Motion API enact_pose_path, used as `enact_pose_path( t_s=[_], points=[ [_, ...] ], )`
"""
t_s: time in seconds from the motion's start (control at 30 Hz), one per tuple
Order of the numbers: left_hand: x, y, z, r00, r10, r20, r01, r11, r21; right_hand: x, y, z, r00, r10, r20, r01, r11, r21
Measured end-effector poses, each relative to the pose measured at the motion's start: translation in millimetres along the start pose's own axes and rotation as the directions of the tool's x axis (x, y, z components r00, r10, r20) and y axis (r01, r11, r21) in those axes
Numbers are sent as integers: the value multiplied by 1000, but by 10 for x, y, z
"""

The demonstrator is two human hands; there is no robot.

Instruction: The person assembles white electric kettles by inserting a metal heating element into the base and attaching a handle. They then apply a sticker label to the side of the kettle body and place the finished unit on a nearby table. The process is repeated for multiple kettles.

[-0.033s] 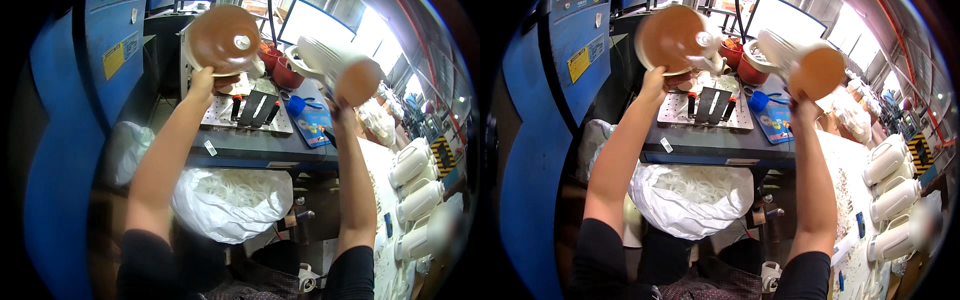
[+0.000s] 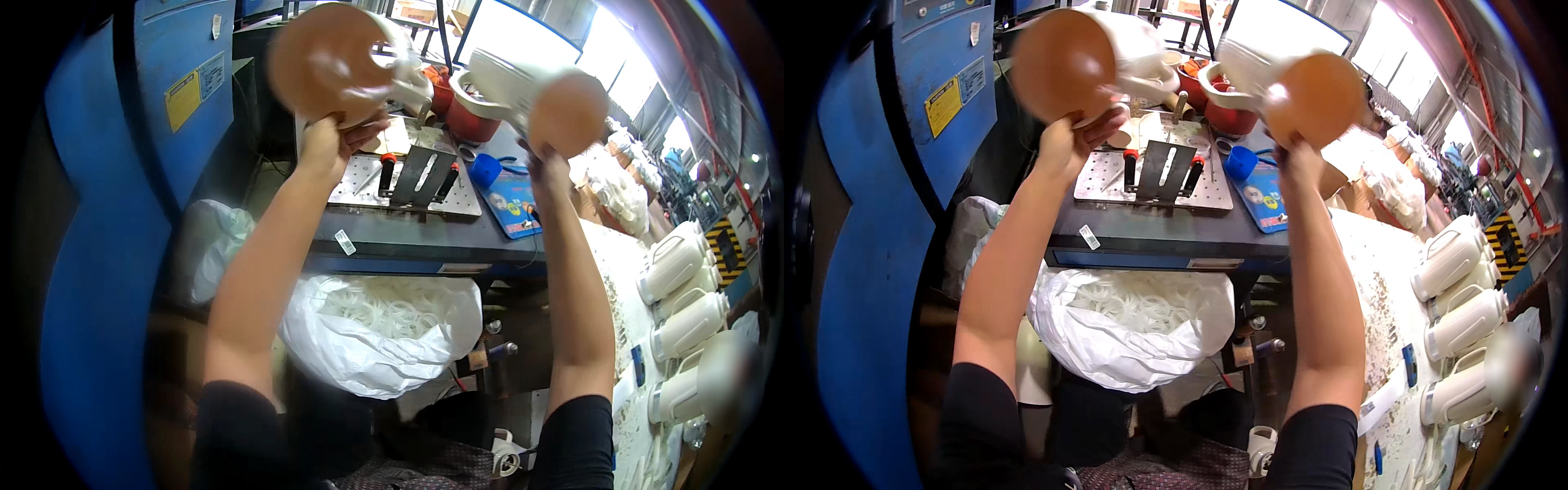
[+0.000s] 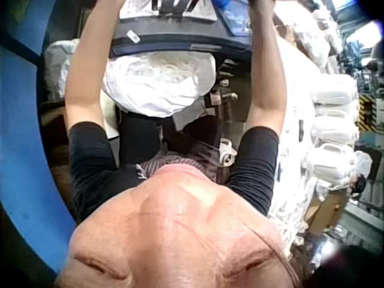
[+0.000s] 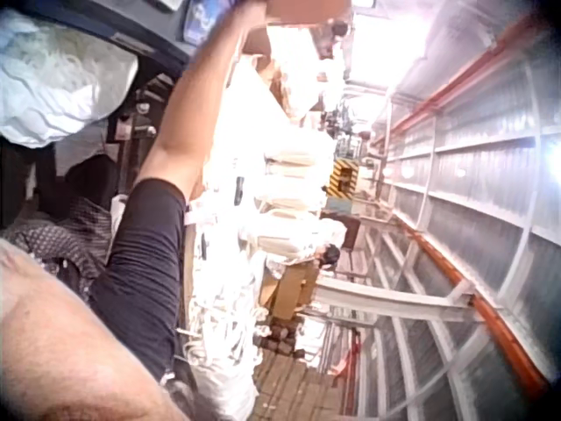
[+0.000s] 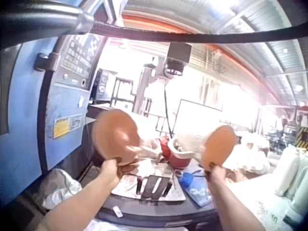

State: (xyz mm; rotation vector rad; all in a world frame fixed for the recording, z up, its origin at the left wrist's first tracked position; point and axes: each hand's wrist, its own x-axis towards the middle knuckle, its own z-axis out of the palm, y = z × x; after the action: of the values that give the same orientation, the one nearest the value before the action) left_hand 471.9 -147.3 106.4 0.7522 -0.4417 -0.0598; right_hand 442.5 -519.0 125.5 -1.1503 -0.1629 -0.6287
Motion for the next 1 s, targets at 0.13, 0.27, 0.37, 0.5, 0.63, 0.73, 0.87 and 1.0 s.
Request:
enact_pose_path(
  t_s=[0.13,0.27,0.37,0.5,0.63,0.73,0.87,1.0],
  points=[
    [-734,90,-214,917,319,-239,-339,940,-45,-75,509,846,971,-114,-208,-17,842,-540],
    [-1682,155,-605,795,544,-267,-234,682,693,-367,530,1045,944,-265,194,300,450,-841],
    [-2289,87,-795,855,494,-156,-162,541,825,-334,469,863,937,-235,257,310,225,-924],
    [-2848,-18,-714,900,426,-89,-100,401,911,-246,337,797,954,-34,297,299,88,-950],
    [-3240,-97,-468,921,388,25,-141,272,952,-896,-210,1005,909,-218,355,406,271,-873],
    [-3598,-197,-309,915,385,121,-202,177,963,-2114,-758,919,822,73,564,324,755,-569],
    [-4097,-458,-13,935,247,254,-279,74,957,-3712,-893,377,689,139,711,542,552,-633],
    [-4373,-654,207,830,64,555,-516,467,718,-4440,-660,-330,952,-78,296,290,540,-790]
  ],
)
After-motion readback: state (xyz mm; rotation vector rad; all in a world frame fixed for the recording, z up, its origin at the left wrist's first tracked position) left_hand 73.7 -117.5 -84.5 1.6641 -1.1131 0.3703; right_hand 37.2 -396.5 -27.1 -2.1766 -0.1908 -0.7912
